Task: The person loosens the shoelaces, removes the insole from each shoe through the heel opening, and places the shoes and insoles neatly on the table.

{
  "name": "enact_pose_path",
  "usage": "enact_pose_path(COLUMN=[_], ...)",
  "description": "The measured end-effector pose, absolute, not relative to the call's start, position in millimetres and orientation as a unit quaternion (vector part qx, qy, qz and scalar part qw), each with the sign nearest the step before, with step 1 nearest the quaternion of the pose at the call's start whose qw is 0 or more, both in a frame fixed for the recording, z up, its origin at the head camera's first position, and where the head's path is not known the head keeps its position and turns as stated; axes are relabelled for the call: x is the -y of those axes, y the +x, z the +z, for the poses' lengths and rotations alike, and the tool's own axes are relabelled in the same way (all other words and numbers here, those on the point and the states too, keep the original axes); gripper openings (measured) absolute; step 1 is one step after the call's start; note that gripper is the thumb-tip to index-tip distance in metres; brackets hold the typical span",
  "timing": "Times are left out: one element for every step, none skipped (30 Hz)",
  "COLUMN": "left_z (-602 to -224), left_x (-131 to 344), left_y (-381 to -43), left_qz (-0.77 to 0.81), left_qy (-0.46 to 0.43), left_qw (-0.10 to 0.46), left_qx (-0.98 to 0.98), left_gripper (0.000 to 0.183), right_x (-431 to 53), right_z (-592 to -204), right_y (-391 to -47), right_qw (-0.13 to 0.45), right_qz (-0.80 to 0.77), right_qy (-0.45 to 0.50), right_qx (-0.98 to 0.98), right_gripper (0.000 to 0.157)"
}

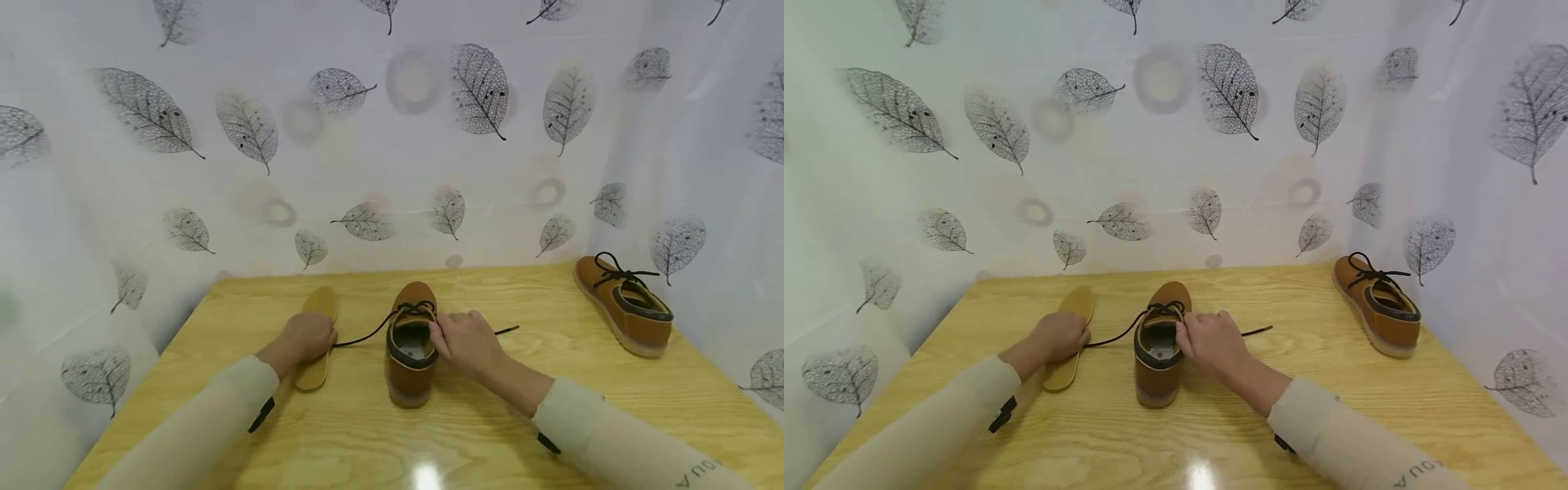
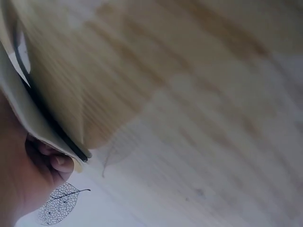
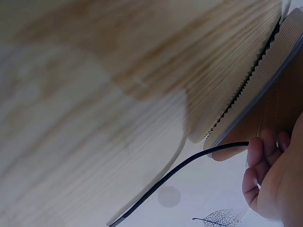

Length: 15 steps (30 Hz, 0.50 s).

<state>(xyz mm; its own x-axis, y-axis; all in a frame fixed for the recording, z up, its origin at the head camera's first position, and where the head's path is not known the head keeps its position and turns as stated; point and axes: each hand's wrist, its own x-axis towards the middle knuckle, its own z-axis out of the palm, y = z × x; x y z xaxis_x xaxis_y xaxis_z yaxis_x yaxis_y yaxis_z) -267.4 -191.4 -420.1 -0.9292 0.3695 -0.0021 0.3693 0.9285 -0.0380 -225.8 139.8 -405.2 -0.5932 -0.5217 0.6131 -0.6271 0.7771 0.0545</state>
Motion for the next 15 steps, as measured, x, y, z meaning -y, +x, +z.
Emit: enact_pose_path(left_z=[-422,-424,-426,-429,-431,-432,-432,-431,-430,-429,-427,-424,-421,-418,-414], left_x=[191,191,191,191,192,192,192,192,192,192,192,192,193,194,194], left_y=[-264,-260,-255,-251,-248,-246,-245,-246,-248,-250,-253,-256,-260,-263,-266], left_qz=[0.016,0.011,0.005,-0.001,-0.004,-0.009,-0.012,-0.014,-0.014,-0.012,-0.011,-0.01,-0.008,-0.006,-0.008], left_qy=[-0.185,-0.183,-0.18,-0.178,-0.177,-0.174,-0.173,-0.172,-0.173,-0.173,-0.173,-0.174,-0.177,-0.178,-0.18], left_qw=[-0.001,-0.005,-0.009,-0.01,-0.012,-0.011,-0.009,-0.008,-0.005,-0.005,-0.005,-0.006,-0.003,0.001,0.004], left_qx=[0.983,0.983,0.984,0.984,0.984,0.985,0.985,0.985,0.985,0.985,0.985,0.985,0.984,0.984,0.984], left_gripper=[0.035,0.034,0.034,0.033,0.032,0.032,0.033,0.032,0.032,0.032,0.032,0.032,0.032,0.032,0.032], right_x=[-140,-139,-139,-139,-139,-139,-139,-139,-139,-139,-139,-139,-139,-139,-139], right_z=[-408,-411,-414,-417,-419,-421,-420,-419,-418,-415,-413,-410,-408,-405,-402], right_y=[-224,-221,-219,-216,-214,-213,-212,-213,-214,-215,-217,-219,-222,-224,-226], right_qw=[0.313,0.31,0.309,0.309,0.308,0.307,0.31,0.315,0.32,0.324,0.328,0.331,0.333,0.334,0.334], right_qz=[0.082,0.083,0.084,0.085,0.088,0.09,0.09,0.091,0.091,0.092,0.092,0.092,0.091,0.093,0.093], right_qy=[0.322,0.321,0.321,0.322,0.323,0.322,0.323,0.325,0.327,0.328,0.329,0.33,0.33,0.329,0.328], right_qx=[0.89,0.891,0.891,0.891,0.891,0.891,0.89,0.887,0.885,0.883,0.88,0.879,0.878,0.878,0.879], right_gripper=[0.034,0.034,0.034,0.034,0.034,0.034,0.034,0.034,0.034,0.034,0.034,0.034,0.035,0.035,0.035])
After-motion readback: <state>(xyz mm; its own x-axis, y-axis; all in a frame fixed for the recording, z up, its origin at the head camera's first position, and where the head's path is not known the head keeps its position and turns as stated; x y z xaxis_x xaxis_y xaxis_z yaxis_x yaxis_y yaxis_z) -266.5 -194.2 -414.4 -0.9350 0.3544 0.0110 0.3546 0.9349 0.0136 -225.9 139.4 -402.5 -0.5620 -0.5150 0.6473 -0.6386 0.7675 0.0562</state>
